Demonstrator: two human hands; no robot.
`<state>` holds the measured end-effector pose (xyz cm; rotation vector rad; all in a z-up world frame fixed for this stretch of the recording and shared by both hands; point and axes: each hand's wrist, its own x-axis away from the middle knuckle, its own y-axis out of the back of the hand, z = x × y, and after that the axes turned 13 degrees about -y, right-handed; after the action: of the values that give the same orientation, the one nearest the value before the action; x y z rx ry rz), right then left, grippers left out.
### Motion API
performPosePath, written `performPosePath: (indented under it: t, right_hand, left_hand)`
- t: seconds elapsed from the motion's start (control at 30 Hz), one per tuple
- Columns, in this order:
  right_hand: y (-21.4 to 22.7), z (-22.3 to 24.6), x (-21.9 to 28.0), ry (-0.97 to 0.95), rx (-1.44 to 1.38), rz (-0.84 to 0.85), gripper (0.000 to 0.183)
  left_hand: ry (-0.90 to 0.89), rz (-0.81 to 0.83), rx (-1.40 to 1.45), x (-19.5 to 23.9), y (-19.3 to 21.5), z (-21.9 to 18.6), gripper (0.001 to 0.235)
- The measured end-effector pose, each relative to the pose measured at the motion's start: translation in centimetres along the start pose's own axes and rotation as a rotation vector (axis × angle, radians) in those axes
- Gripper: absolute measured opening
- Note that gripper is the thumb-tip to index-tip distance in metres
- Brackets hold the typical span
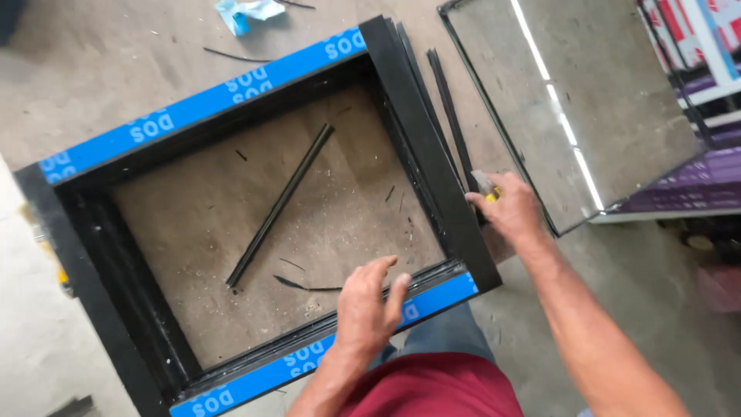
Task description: Assembling aluminum window frames by trimming gaskets and installing glass panes
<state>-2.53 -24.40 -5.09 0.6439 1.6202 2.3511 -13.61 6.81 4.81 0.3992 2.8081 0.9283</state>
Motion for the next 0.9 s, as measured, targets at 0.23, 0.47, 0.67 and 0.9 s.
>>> performPosePath:
  t: [0.23, 0.47, 0.67, 0.9]
  right_hand:
    - [0.8, -1.7, -1.3, -0.022, -0.265, 0.156, 0.022]
    - [1.6, 1.2, 0.0, 0.157, -0.211, 0.087, 0.048]
    - [-1.5, -1.8, -2.2, 0.262, -0.382, 0.116, 0.067]
    - [0.5, -3.9, -1.5, 0.424, -0.292, -0.025, 0.059]
  left_hand:
    - [-0.003, -0.309, 0.069, -5.8, -1.6, -5.7, 0.015]
    - [-0.092, -0.368, -0.011, -15.4, -10.8, -7.3, 0.012]
    - [0.12, -0.079, -0.574, -25.0, -18.5, -2.5, 0.076]
    - [0.449, -0.274, -1.108, -31.5, -21.0, 5.7, 0.021]
